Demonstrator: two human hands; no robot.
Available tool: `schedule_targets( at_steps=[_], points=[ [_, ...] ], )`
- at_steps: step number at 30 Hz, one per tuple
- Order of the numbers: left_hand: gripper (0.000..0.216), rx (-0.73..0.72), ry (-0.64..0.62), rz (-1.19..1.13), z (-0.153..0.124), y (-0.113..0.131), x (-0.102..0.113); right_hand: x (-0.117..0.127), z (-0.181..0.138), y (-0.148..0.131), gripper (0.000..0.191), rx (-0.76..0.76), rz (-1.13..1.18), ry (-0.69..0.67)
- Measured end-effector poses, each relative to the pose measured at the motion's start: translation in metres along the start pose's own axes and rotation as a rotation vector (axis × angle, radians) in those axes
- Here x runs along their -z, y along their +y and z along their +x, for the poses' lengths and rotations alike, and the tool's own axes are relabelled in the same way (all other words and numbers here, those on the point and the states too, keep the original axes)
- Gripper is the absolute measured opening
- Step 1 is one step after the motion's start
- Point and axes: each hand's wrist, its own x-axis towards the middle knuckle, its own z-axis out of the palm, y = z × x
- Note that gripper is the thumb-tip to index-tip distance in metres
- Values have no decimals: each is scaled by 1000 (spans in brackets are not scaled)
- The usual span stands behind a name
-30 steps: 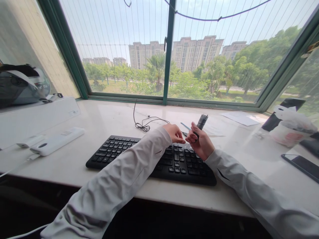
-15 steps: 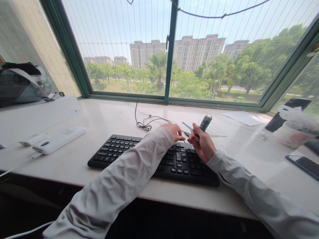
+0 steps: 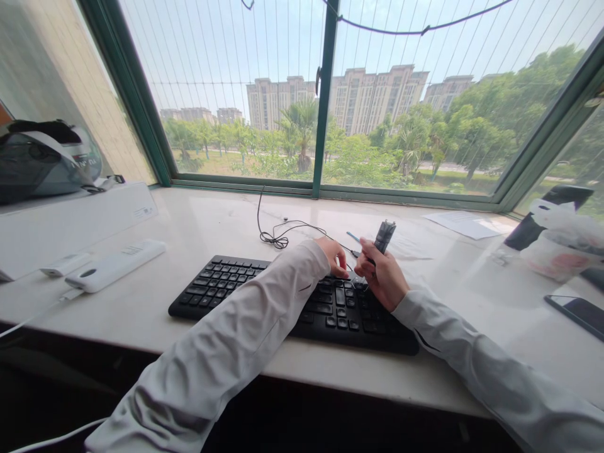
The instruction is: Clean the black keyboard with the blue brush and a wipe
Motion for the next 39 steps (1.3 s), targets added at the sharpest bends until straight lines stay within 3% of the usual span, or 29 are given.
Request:
schedule_targets(
  at_steps=[6, 14, 21, 28, 34, 39],
  points=[
    [39, -58, -38, -110, 5, -4, -2, 2, -1, 5, 45, 100, -205, -96],
    [39, -106, 9, -193, 5, -6, -7, 0, -3, -1, 55, 55, -98, -15],
    [33, -205, 75, -225, 14, -7, -17, 4, -2, 3, 53, 86, -123, -91],
    [28, -247, 60, -247, 18, -12, -21, 11, 1, 8, 49, 162, -234, -181],
    [27, -259, 79, -221, 10, -7, -18, 8, 2, 4, 53, 112, -181, -131],
    [32, -229, 76, -161, 11, -4, -17, 3, 1, -5, 55, -5, 7, -74]
  ],
)
